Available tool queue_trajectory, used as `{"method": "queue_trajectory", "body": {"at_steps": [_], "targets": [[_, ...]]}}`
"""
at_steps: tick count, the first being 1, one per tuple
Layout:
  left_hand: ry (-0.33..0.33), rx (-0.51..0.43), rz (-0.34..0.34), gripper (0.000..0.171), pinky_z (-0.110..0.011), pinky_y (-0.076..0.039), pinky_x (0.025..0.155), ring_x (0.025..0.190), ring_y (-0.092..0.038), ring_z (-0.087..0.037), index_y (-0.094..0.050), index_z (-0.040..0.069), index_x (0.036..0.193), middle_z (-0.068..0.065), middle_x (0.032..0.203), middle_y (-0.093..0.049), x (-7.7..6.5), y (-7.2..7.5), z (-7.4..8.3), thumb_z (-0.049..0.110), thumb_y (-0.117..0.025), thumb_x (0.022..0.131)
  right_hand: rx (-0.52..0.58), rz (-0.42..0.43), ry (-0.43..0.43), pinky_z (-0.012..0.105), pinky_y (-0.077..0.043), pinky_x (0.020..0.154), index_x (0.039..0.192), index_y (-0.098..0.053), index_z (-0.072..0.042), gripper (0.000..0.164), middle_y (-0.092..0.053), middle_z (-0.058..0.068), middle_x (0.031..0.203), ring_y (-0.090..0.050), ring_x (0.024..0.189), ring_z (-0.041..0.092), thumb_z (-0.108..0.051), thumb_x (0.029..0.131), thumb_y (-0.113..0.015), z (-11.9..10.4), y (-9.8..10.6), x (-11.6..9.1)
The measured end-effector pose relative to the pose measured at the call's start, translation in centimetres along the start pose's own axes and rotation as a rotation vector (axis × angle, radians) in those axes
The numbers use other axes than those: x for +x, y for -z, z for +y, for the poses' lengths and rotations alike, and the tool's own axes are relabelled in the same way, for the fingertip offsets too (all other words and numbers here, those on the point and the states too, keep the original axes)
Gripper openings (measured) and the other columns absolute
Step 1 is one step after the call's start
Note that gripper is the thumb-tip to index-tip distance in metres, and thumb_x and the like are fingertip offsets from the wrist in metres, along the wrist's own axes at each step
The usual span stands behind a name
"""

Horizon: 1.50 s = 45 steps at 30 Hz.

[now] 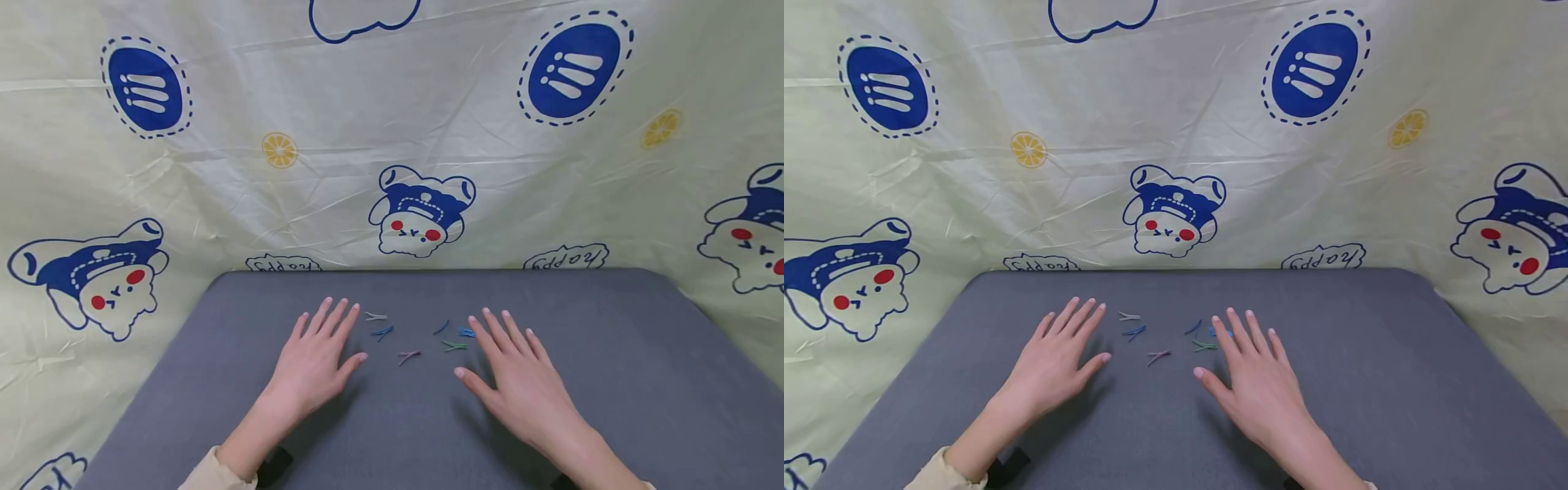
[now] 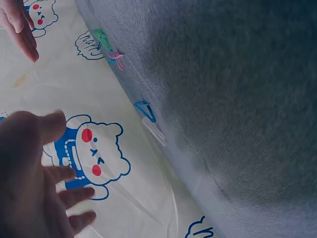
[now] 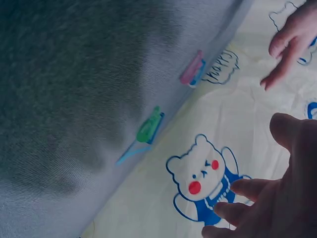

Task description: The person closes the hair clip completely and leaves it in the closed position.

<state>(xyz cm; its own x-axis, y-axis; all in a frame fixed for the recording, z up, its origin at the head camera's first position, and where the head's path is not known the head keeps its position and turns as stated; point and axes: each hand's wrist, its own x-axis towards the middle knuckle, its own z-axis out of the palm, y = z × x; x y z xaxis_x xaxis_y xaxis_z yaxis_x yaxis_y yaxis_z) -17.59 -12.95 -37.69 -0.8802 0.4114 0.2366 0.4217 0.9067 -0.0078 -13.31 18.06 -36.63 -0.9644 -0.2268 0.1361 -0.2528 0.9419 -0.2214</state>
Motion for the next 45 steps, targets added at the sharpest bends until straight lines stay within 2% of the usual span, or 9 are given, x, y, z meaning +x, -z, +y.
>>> {"method": "queue_trajectory", "body": {"at_steps": [4,9,17,20,25,29,33,36,45], "targets": [[-0.063,-0.023,-0.001,0.075,-0.051,-0.016,0.116,0.148,-0.015,-0.022,-0.03,0.022,0.156,-0.002,0.16,-0.028,0.4,-0.1,-0.1,0.056,-0.056,0.094,-0.03,0.02,0.057,0.059,-0.009,0.114,0.156,-0.03,-0.018,0.085,-0.021,0.009,0.161,-0.011,0.148,0.033,-0.071,0.09,-0.046,-0.1,-0.6,0.6],[-0.143,-0.088,-0.013,0.072,-0.048,-0.02,0.115,0.147,-0.019,-0.019,-0.037,0.021,0.153,0.0,0.157,-0.033,1.1,0.0,-0.3,0.051,-0.061,0.093,-0.053,0.078,0.149,0.056,-0.013,0.114,0.153,-0.037,-0.016,0.077,-0.029,0.009,0.159,-0.019,0.147,0.031,-0.053,0.091,-0.063,-0.2,-1.2,1.4],[-0.231,-0.276,0.003,0.053,-0.044,-0.029,0.112,0.141,-0.035,-0.02,-0.051,0.014,0.144,-0.002,0.147,-0.048,2.1,-0.3,-0.3,0.033,-0.064,0.096,-0.013,0.199,0.302,0.052,-0.024,0.112,0.144,-0.05,-0.011,0.06,-0.045,0.008,0.15,-0.036,0.139,0.028,-0.033,0.092,-0.069,-0.2,-1.6,2.7],[-0.251,-0.366,0.016,0.046,-0.043,-0.034,0.109,0.135,-0.043,-0.021,-0.055,0.012,0.139,-0.003,0.142,-0.053,2.4,-0.6,-0.1,0.024,-0.065,0.096,0.028,0.213,0.329,0.051,-0.03,0.109,0.139,-0.055,-0.01,0.053,-0.05,0.008,0.145,-0.043,0.135,0.028,-0.028,0.092,-0.07,-0.5,-1.8,3.2],[-0.202,-0.561,-0.047,0.04,-0.044,-0.039,0.105,0.129,-0.049,-0.023,-0.059,0.009,0.133,-0.006,0.136,-0.057,2.6,-1.2,0.4,0.017,-0.067,0.094,0.154,0.188,0.327,0.05,-0.041,0.1,0.132,-0.061,-0.009,0.042,-0.06,0.006,0.133,-0.052,0.123,0.026,-0.019,0.092,-0.071,-1.0,-2.4,4.1],[-0.148,-0.663,-0.113,0.039,-0.045,-0.039,0.105,0.128,-0.05,-0.024,-0.06,0.006,0.131,-0.008,0.134,-0.058,2.7,-1.7,0.7,0.015,-0.068,0.094,0.284,0.106,0.25,0.047,-0.047,0.094,0.128,-0.064,-0.011,0.036,-0.063,0.004,0.127,-0.056,0.117,0.023,-0.016,0.093,-0.07,-1.5,-2.8,4.7],[-0.123,-0.696,-0.131,0.037,-0.046,-0.041,0.102,0.124,-0.053,-0.024,-0.062,0.004,0.129,-0.008,0.131,-0.06,2.8,-2.1,0.7,0.013,-0.068,0.094,0.385,0.022,0.167,0.049,-0.046,0.095,0.127,-0.065,-0.012,0.033,-0.064,0.003,0.125,-0.057,0.117,0.023,-0.015,0.094,-0.068,-1.8,-3.0,5.1],[-0.116,-0.708,-0.124,0.034,-0.046,-0.043,0.1,0.121,-0.055,-0.025,-0.063,0.002,0.126,-0.009,0.126,-0.062,3.0,-2.3,0.7,0.012,-0.068,0.094,0.423,0.0,0.157,0.049,-0.045,0.095,0.125,-0.066,-0.01,0.031,-0.065,0.002,0.123,-0.058,0.116,0.024,-0.012,0.094,-0.068,-1.9,-3.3,5.3],[-0.073,-0.74,-0.151,0.029,-0.044,-0.048,0.092,0.11,-0.061,-0.024,-0.066,0.003,0.121,-0.008,0.117,-0.067,3.6,-2.8,0.7,0.008,-0.068,0.092,0.499,-0.06,0.113,0.038,-0.051,0.082,0.119,-0.07,-0.01,0.026,-0.068,0.0,0.114,-0.063,0.091,0.013,-0.009,0.093,-0.068,-2.0,-4.2,6.2]]}}
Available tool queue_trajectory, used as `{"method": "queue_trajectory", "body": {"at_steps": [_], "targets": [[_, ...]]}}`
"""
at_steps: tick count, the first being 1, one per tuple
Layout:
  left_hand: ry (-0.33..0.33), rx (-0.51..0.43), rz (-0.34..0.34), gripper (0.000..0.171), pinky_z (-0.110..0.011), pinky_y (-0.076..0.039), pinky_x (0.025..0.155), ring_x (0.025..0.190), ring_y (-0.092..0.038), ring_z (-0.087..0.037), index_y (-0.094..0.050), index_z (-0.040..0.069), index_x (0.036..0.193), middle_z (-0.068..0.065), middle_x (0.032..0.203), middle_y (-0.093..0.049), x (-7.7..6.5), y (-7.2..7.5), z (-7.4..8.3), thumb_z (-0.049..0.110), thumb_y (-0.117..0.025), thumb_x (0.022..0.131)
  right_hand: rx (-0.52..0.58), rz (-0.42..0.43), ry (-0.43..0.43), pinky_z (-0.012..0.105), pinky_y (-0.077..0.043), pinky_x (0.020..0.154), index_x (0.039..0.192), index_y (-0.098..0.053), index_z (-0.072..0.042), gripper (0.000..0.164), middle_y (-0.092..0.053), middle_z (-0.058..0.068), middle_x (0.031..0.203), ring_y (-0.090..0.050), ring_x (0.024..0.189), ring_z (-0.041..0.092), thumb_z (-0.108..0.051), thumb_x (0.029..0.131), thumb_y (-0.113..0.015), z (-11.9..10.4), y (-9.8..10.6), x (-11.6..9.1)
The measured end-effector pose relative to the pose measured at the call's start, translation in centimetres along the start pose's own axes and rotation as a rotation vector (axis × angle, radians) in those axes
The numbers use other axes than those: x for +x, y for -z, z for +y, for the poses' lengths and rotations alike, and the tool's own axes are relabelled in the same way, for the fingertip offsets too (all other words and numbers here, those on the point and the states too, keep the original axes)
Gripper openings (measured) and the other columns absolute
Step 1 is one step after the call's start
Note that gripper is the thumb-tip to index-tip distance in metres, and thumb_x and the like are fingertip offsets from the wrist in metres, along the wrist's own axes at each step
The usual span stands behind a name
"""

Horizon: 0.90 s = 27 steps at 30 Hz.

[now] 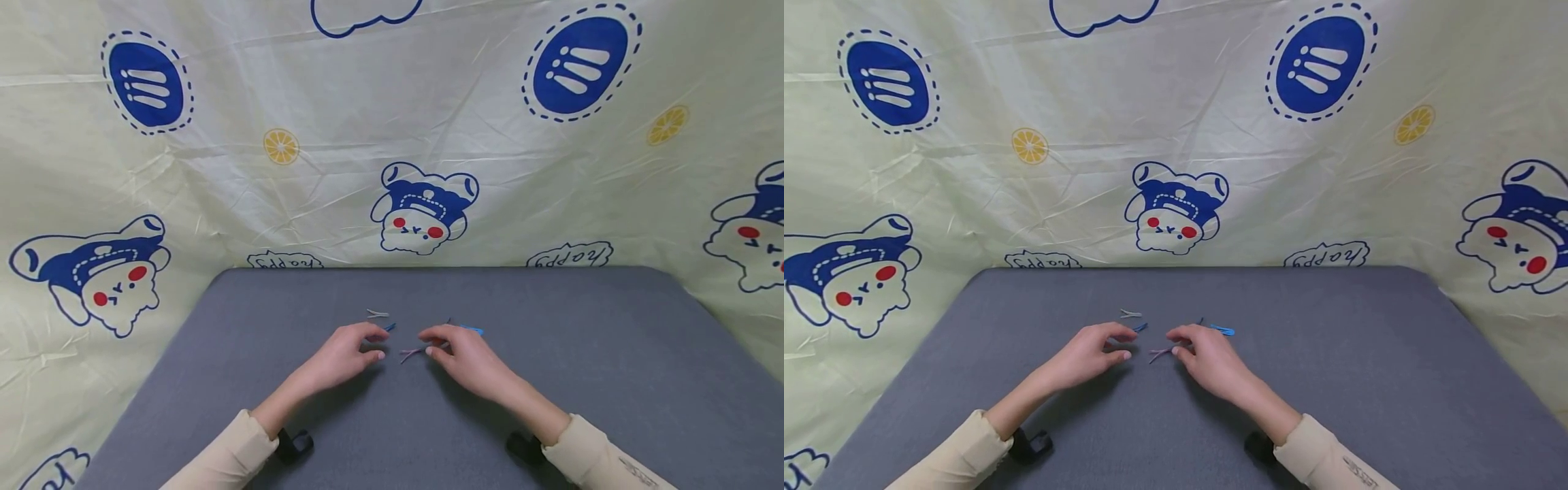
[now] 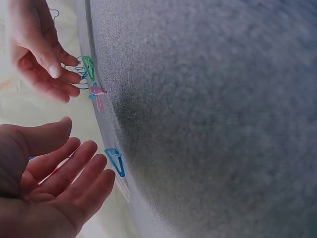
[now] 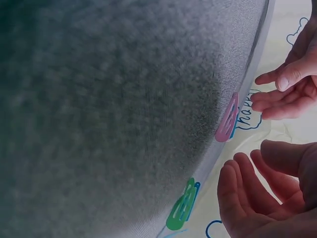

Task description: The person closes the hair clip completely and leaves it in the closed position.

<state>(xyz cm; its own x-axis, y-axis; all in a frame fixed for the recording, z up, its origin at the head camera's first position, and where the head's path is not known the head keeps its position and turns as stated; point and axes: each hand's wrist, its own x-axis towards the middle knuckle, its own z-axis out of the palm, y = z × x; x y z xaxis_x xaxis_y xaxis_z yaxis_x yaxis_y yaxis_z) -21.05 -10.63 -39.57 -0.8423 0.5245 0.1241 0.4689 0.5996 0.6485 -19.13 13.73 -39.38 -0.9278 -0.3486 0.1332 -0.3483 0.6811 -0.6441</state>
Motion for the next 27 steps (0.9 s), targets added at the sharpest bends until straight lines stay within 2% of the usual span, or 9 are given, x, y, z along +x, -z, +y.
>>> {"method": "queue_trajectory", "body": {"at_steps": [4,9,13,19,23,27], "targets": [[-0.005,-0.039,-0.01,0.028,-0.045,-0.05,0.089,0.104,-0.063,-0.026,-0.067,0.0,0.118,-0.009,0.114,-0.068,0.3,-0.1,-0.1,0.005,-0.069,0.091,0.023,-0.031,-0.013,0.037,-0.052,0.082,0.116,-0.071,-0.01,0.024,-0.068,0.0,0.112,-0.064,0.092,0.014,-0.008,0.093,-0.068,0.2,-0.2,0.4],[0.005,-0.067,-0.029,0.025,-0.042,-0.05,0.088,0.101,-0.064,-0.023,-0.068,0.001,0.115,-0.007,0.109,-0.069,0.7,-0.3,-0.3,0.004,-0.069,0.09,0.037,-0.059,0.011,0.04,-0.052,0.086,0.114,-0.071,-0.008,0.022,-0.069,0.001,0.109,-0.064,0.095,0.016,-0.007,0.092,-0.068,0.6,-0.4,0.9],[-0.015,-0.031,-0.057,0.022,-0.036,-0.05,0.081,0.091,-0.063,-0.018,-0.07,0.001,0.111,-0.005,0.098,-0.069,1.2,-0.6,-0.6,0.004,-0.07,0.089,0.041,-0.082,0.049,0.042,-0.051,0.086,0.111,-0.072,-0.007,0.02,-0.069,0.001,0.105,-0.063,0.094,0.016,-0.005,0.092,-0.067,1.0,-0.5,1.3],[-0.03,-0.013,-0.069,0.02,-0.03,-0.049,0.076,0.083,-0.062,-0.014,-0.071,0.001,0.107,0.0,0.089,-0.068,1.6,-0.8,-0.9,0.002,-0.072,0.087,0.03,-0.11,0.04,0.039,-0.05,0.084,0.108,-0.074,-0.008,0.018,-0.07,-0.001,0.101,-0.063,0.092,0.014,-0.004,0.092,-0.066,1.0,-0.6,1.9],[-0.019,-0.048,-0.081,0.019,-0.028,-0.048,0.074,0.082,-0.061,-0.014,-0.071,0.002,0.106,-0.002,0.09,-0.068,1.8,-0.8,-1.3,0.002,-0.072,0.087,0.04,-0.127,0.026,0.039,-0.051,0.083,0.107,-0.074,-0.008,0.018,-0.07,-0.001,0.1,-0.063,0.091,0.013,-0.003,0.092,-0.066,1.0,-0.6,2.2],[-0.011,-0.122,-0.093,0.019,-0.025,-0.048,0.07,0.08,-0.06,-0.012,-0.072,0.001,0.105,-0.005,0.091,-0.067,1.9,-1.0,-1.9,0.0,-0.072,0.086,0.057,-0.149,0.039,0.035,-0.051,0.078,0.105,-0.075,-0.008,0.017,-0.071,0.0,0.096,-0.063,0.085,0.012,-0.002,0.091,-0.066,1.3,-0.6,2.3]]}}
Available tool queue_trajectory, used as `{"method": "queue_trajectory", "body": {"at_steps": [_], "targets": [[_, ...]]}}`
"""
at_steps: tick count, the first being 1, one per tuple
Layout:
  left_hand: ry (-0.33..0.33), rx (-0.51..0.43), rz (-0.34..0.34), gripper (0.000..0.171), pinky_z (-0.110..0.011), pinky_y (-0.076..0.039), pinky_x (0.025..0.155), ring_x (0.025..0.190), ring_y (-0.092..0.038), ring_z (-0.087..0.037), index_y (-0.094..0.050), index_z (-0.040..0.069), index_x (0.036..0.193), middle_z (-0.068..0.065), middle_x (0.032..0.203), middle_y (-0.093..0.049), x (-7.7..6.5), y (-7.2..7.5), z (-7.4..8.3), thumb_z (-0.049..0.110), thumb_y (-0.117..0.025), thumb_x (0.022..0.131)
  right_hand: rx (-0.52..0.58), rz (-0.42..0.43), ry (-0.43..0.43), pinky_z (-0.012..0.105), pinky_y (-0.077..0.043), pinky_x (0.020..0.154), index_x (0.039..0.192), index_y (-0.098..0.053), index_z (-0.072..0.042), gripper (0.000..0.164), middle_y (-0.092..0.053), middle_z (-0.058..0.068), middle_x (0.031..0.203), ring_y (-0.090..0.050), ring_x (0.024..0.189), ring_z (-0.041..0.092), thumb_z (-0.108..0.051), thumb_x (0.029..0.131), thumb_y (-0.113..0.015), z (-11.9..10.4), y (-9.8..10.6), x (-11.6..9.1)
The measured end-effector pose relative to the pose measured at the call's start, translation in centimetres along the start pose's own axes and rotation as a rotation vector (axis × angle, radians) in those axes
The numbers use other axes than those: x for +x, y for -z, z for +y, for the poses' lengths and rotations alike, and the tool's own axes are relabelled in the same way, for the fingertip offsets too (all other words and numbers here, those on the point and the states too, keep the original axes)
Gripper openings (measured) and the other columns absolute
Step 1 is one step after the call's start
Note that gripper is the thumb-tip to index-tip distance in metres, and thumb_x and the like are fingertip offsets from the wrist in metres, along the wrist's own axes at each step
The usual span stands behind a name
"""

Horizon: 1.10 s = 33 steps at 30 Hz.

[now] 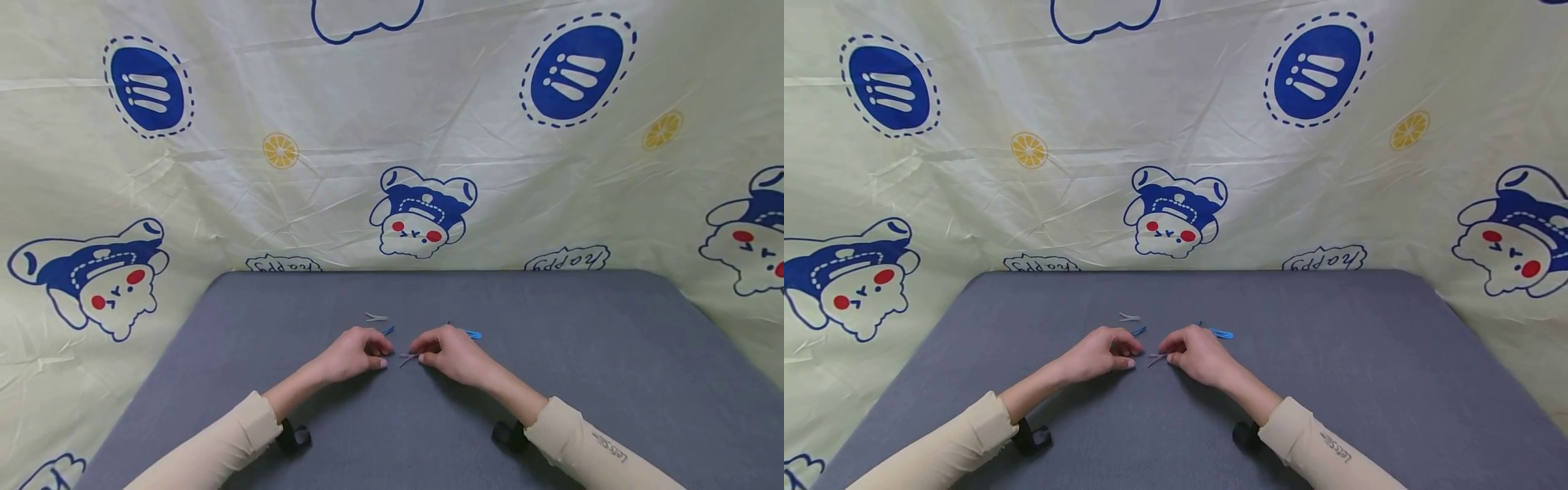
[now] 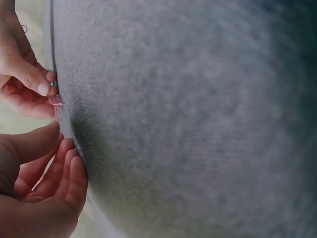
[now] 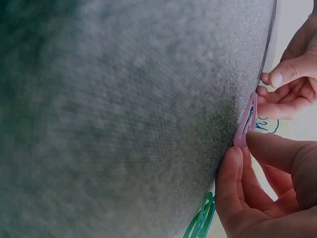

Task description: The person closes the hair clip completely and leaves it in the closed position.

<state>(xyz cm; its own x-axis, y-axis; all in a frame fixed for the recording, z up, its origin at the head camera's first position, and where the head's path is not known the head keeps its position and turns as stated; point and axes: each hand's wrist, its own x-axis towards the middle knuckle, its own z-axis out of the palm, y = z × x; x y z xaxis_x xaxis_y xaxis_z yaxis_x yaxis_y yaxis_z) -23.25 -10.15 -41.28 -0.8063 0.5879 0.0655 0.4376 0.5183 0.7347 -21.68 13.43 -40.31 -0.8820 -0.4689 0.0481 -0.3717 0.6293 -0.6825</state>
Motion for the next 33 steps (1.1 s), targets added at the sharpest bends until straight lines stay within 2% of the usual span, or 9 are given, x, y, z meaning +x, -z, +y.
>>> {"method": "queue_trajectory", "body": {"at_steps": [5,11,16,26,33], "targets": [[0.0,-0.056,0.007,0.018,-0.023,-0.047,0.067,0.078,-0.057,-0.012,-0.072,-0.001,0.105,-0.006,0.089,-0.066,0.0,-0.2,-0.5,-0.002,-0.071,0.086,0.018,-0.011,0.014,0.031,-0.049,0.072,0.101,-0.076,-0.008,0.016,-0.071,0.0,0.09,-0.061,0.079,0.01,-0.001,0.089,-0.068,0.5,-0.2,0.6],[0.0,-0.056,0.026,0.018,-0.023,-0.046,0.067,0.076,-0.057,-0.009,-0.072,0.0,0.104,-0.005,0.088,-0.065,0.0,-0.4,-0.5,-0.002,-0.072,0.086,0.016,-0.005,0.004,0.031,-0.049,0.069,0.096,-0.078,-0.01,0.013,-0.072,0.0,0.089,-0.061,0.079,0.009,-0.002,0.087,-0.072,0.6,-0.4,0.9],[0.004,-0.061,0.011,0.02,-0.023,-0.048,0.066,0.077,-0.057,-0.01,-0.072,-0.001,0.105,-0.006,0.09,-0.065,-0.1,-0.2,-0.4,0.0,-0.073,0.085,-0.004,-0.006,0.012,0.03,-0.048,0.067,0.093,-0.078,-0.011,0.01,-0.071,-0.002,0.084,-0.058,0.076,0.009,-0.004,0.087,-0.073,0.6,-0.4,1.0],[0.045,-0.089,-0.019,0.022,-0.025,-0.05,0.061,0.078,-0.059,-0.013,-0.07,0.0,0.109,-0.007,0.096,-0.067,-0.2,-0.2,-0.3,0.002,-0.072,0.087,-0.021,-0.006,0.045,0.027,-0.045,0.064,0.089,-0.077,-0.011,0.008,-0.07,-0.006,0.081,-0.056,0.073,0.009,-0.006,0.088,-0.072,0.2,-0.1,0.3],[0.05,-0.087,-0.004,0.02,-0.025,-0.05,0.063,0.08,-0.06,-0.014,-0.071,-0.001,0.108,-0.007,0.095,-0.069,-0.7,0.1,0.1,-0.003,-0.068,0.088,0.024,0.015,0.038,0.027,-0.048,0.066,0.091,-0.077,-0.011,0.008,-0.07,-0.005,0.084,-0.057,0.075,0.01,-0.006,0.089,-0.071,-0.2,0.0,-0.6]]}}
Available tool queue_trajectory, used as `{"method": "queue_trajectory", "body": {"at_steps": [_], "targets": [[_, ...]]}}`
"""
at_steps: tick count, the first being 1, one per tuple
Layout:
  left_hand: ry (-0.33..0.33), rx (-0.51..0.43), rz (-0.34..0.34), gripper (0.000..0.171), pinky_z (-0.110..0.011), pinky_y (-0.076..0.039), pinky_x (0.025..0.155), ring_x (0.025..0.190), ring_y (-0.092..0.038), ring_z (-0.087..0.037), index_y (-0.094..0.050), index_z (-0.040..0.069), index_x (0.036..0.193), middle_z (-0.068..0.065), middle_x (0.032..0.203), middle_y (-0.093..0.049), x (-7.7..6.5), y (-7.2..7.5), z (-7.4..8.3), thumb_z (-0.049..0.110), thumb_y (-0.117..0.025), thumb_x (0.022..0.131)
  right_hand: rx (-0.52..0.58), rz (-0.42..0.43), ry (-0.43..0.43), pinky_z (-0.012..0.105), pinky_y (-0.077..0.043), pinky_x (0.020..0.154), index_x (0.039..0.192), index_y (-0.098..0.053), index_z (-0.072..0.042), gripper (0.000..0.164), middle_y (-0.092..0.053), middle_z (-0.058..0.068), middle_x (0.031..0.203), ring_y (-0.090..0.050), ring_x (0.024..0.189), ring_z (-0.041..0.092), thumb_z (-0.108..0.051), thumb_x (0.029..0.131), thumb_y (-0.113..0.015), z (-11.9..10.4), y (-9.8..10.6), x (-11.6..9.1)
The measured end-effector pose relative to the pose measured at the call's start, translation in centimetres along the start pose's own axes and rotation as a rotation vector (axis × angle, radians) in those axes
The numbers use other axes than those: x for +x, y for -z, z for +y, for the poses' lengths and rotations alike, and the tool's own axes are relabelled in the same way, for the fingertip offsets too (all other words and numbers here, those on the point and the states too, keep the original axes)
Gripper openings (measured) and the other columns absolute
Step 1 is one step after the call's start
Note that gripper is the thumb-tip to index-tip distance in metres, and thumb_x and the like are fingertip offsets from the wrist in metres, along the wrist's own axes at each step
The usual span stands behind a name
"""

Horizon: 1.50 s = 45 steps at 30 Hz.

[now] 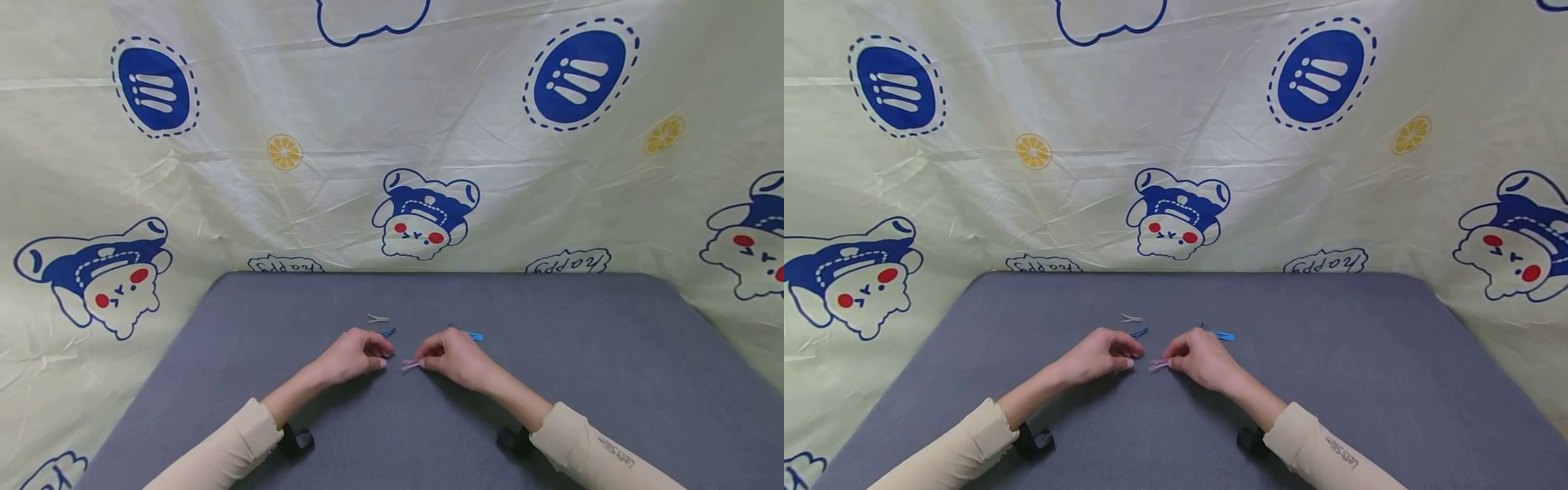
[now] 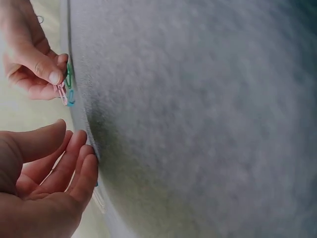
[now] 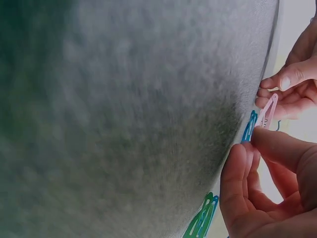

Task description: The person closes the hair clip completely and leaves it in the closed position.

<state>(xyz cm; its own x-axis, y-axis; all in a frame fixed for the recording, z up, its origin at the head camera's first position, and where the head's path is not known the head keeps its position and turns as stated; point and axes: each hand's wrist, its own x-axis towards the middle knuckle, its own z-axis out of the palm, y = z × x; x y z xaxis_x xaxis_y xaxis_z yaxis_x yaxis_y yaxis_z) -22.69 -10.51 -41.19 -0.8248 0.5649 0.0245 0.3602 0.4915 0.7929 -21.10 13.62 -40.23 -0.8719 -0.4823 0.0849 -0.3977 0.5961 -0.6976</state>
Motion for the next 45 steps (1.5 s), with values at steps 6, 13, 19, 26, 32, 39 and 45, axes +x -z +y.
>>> {"method": "queue_trajectory", "body": {"at_steps": [6,13,19,26,32,39,45], "targets": [[0.001,-0.035,0.029,0.019,-0.026,-0.05,0.066,0.081,-0.06,-0.013,-0.071,-0.002,0.108,-0.005,0.094,-0.069,-0.4,-0.1,0.3,0.001,-0.069,0.089,0.067,0.04,-0.024,0.027,-0.049,0.063,0.094,-0.075,-0.009,0.009,-0.068,-0.002,0.085,-0.057,0.072,0.013,-0.004,0.091,-0.068,-0.3,-0.2,-0.7],[-0.019,-0.05,0.077,0.021,-0.032,-0.051,0.078,0.091,-0.064,-0.018,-0.071,-0.001,0.11,-0.006,0.102,-0.071,-0.8,-0.1,1.1,0.005,-0.07,0.09,0.098,0.11,-0.062,0.027,-0.047,0.058,0.093,-0.075,-0.012,0.011,-0.067,0.0,0.085,-0.055,0.067,0.014,-0.004,0.091,-0.068,-0.8,-0.5,-1.3],[-0.018,-0.047,0.113,0.023,-0.04,-0.051,0.088,0.1,-0.065,-0.023,-0.071,0.0,0.112,-0.005,0.106,-0.071,-1.0,-0.2,1.7,0.007,-0.071,0.09,0.085,0.194,-0.065,0.029,-0.049,0.06,0.094,-0.075,-0.016,0.013,-0.065,-0.002,0.091,-0.058,0.071,0.013,-0.005,0.091,-0.069,-1.4,-0.6,-1.7],[-0.006,-0.035,0.121,0.025,-0.041,-0.05,0.09,0.102,-0.064,-0.022,-0.072,0.003,0.112,-0.002,0.105,-0.071,-1.4,-0.3,2.7,0.012,-0.074,0.089,0.088,0.263,-0.102,0.03,-0.051,0.064,0.095,-0.076,-0.019,0.013,-0.064,-0.005,0.091,-0.06,0.077,0.013,-0.008,0.09,-0.071,-2.0,-0.4,-2.4],[-0.015,-0.018,0.134,0.026,-0.041,-0.05,0.091,0.103,-0.064,-0.02,-0.072,0.004,0.112,-0.001,0.107,-0.071,-1.7,-0.5,3.5,0.014,-0.075,0.088,0.058,0.312,-0.08,0.03,-0.049,0.066,0.096,-0.075,-0.023,0.013,-0.062,-0.008,0.087,-0.058,0.075,0.012,-0.011,0.091,-0.071,-2.7,0.1,-3.4],[-0.027,-0.029,0.176,0.026,-0.043,-0.05,0.092,0.105,-0.064,-0.02,-0.073,0.007,0.112,0.001,0.106,-0.071,-2.2,-0.6,4.4,0.016,-0.076,0.087,0.045,0.346,-0.086,0.028,-0.048,0.063,0.095,-0.074,-0.024,0.014,-0.06,-0.006,0.087,-0.054,0.073,0.014,-0.011,0.091,-0.072,-3.8,0.6,-4.5],[-0.021,-0.042,0.195,0.025,-0.045,-0.049,0.094,0.106,-0.063,-0.02,-0.073,0.013,0.111,0.005,0.107,-0.069,-3.0,-0.6,5.4,0.017,-0.077,0.087,0.072,0.362,-0.096,0.028,-0.051,0.069,0.097,-0.074,-0.023,0.015,-0.061,-0.007,0.09,-0.057,0.077,0.012,-0.01,0.091,-0.071,-4.6,0.8,-5.4]]}}
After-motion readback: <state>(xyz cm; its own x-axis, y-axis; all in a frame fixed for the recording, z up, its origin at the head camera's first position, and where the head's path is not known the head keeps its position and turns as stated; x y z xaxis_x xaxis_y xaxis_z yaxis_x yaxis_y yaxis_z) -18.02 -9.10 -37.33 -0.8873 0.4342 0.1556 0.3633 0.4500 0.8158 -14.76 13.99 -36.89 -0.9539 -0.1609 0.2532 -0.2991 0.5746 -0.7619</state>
